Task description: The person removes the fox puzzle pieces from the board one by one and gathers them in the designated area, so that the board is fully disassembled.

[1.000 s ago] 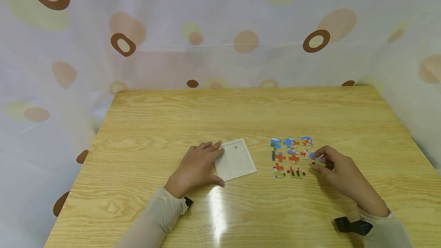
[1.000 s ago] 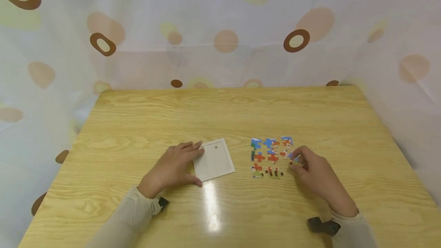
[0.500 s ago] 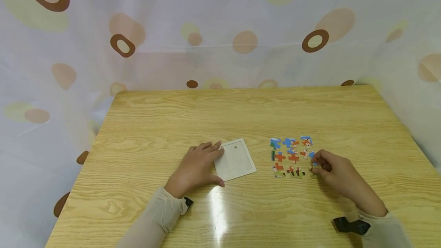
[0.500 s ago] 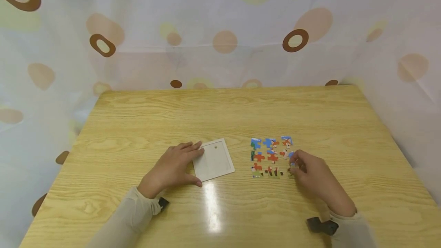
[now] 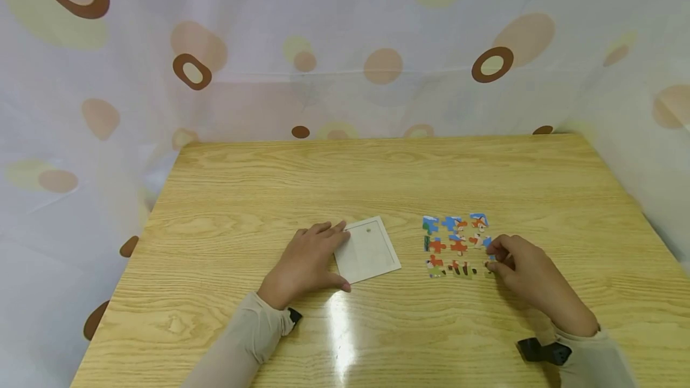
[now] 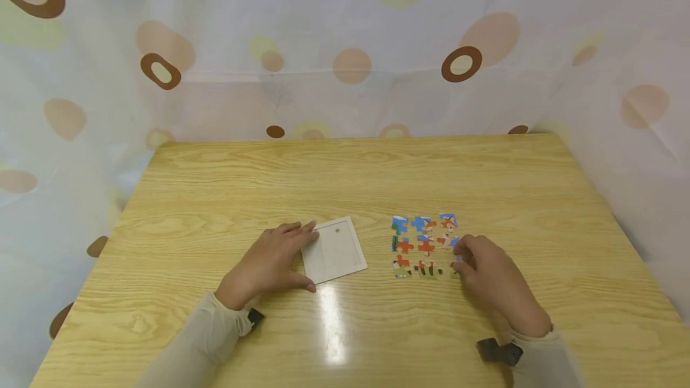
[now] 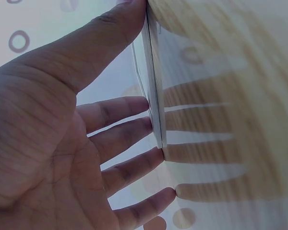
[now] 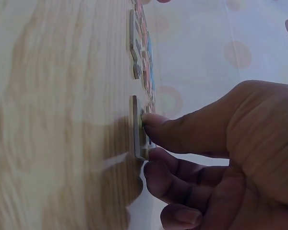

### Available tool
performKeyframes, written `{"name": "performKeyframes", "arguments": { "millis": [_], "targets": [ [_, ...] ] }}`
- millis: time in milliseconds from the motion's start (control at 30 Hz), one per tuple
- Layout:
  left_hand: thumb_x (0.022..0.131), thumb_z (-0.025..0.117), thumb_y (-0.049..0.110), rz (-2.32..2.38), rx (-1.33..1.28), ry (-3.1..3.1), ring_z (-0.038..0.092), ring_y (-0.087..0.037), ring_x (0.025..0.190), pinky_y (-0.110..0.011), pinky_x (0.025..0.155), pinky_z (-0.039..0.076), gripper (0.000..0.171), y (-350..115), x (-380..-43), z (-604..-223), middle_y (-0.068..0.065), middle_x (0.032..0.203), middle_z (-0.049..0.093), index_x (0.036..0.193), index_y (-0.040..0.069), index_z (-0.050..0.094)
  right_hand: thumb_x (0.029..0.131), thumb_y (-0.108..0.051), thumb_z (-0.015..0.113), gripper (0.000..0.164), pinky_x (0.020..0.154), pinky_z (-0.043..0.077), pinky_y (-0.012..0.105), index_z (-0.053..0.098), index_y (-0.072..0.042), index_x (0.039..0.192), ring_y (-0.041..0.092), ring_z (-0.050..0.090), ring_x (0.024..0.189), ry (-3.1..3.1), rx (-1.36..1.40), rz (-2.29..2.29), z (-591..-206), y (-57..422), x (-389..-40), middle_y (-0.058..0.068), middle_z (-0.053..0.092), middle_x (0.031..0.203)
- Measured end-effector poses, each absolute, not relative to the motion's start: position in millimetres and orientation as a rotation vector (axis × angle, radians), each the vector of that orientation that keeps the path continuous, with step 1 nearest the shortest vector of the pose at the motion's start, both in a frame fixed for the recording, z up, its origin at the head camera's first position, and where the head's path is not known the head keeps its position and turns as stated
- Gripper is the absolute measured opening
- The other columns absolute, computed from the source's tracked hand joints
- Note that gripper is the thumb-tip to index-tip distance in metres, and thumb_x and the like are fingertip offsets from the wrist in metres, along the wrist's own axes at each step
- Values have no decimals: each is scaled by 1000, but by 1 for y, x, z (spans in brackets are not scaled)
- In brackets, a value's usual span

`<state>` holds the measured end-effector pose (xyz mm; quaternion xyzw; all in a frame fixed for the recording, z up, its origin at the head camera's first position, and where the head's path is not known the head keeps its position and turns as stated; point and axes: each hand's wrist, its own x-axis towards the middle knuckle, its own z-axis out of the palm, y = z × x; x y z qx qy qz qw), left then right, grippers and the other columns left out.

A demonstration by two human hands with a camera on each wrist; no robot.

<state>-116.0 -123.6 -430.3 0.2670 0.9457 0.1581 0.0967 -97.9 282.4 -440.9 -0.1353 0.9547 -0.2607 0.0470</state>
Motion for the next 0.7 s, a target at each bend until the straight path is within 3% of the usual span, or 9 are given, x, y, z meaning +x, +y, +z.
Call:
{"name": "performKeyframes", "arguments": {
  "millis": [467,600,700],
  "targets": [
    [73,93,46,555,833,2694,34,-33,150,-56,115,33,99,-136,-119,-428,-4,166,33,155,12,49,97,-11,73,7,55,43,28,67,-8,96,9,47,66,3075,-544,-778,-433,266,-102,2,59,88],
    [75,93,40,628,829,2620,31,-33,152,-59,118,28,99,-141,-122,-425,-5,168,28,157,12,45,97,-14,74,15,58,47,31,66,-5,104,15,53,74,3062,-602,-807,-428,250,-107,8,60,97],
    [82,89,40,685,815,2600,28,-33,153,-62,118,27,95,-143,-124,-421,-6,169,25,159,12,42,95,-14,76,29,71,53,42,65,1,116,27,61,88,3072,-661,-824,-424,235,-112,17,62,110]
  ]
}}
